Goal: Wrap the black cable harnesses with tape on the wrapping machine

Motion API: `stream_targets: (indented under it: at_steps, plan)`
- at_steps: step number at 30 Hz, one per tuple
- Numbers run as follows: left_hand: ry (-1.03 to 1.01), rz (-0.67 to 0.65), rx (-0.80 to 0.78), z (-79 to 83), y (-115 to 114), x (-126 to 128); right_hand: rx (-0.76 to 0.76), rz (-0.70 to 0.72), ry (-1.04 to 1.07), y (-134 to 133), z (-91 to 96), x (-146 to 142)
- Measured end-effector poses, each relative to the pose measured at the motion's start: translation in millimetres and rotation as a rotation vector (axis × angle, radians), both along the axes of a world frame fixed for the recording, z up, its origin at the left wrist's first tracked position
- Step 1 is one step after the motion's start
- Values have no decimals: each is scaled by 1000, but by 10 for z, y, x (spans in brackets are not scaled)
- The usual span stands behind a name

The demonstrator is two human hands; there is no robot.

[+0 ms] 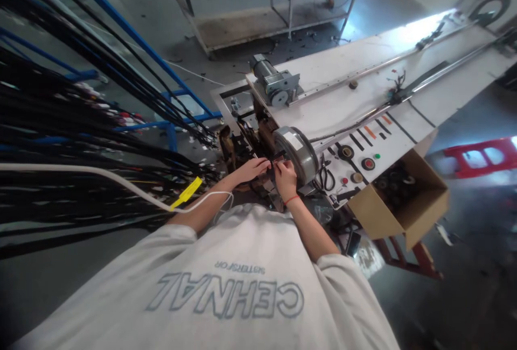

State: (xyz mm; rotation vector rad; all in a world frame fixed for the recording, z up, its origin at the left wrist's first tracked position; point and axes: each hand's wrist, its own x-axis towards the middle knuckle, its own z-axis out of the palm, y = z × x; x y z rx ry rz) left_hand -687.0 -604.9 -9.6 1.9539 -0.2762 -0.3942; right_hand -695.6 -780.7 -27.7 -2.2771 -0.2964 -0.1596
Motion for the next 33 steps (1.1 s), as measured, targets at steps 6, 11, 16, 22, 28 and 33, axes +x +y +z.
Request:
stream_targets:
  at_steps: [6, 11, 16, 22, 28, 33]
  plan:
    - [-109, -20, 232, -200, -71, -11, 122, 98, -28, 129, 212, 138]
    - [-75, -34, 286, -146, -127, -68, 111, 246, -15, 42, 301, 138]
    - [-173, 68, 495, 36, -246, -231, -210, 147, -11, 161, 354, 178]
    - [14, -6, 362, -324, 42, -480, -145, 263, -145, -270, 739, -74]
    - [107, -12, 241, -655, 340, -784, 13, -1046, 349, -1785, 330, -55]
    - [124, 104, 199, -440, 410, -908, 41, -1273, 491, -1971, -163, -13]
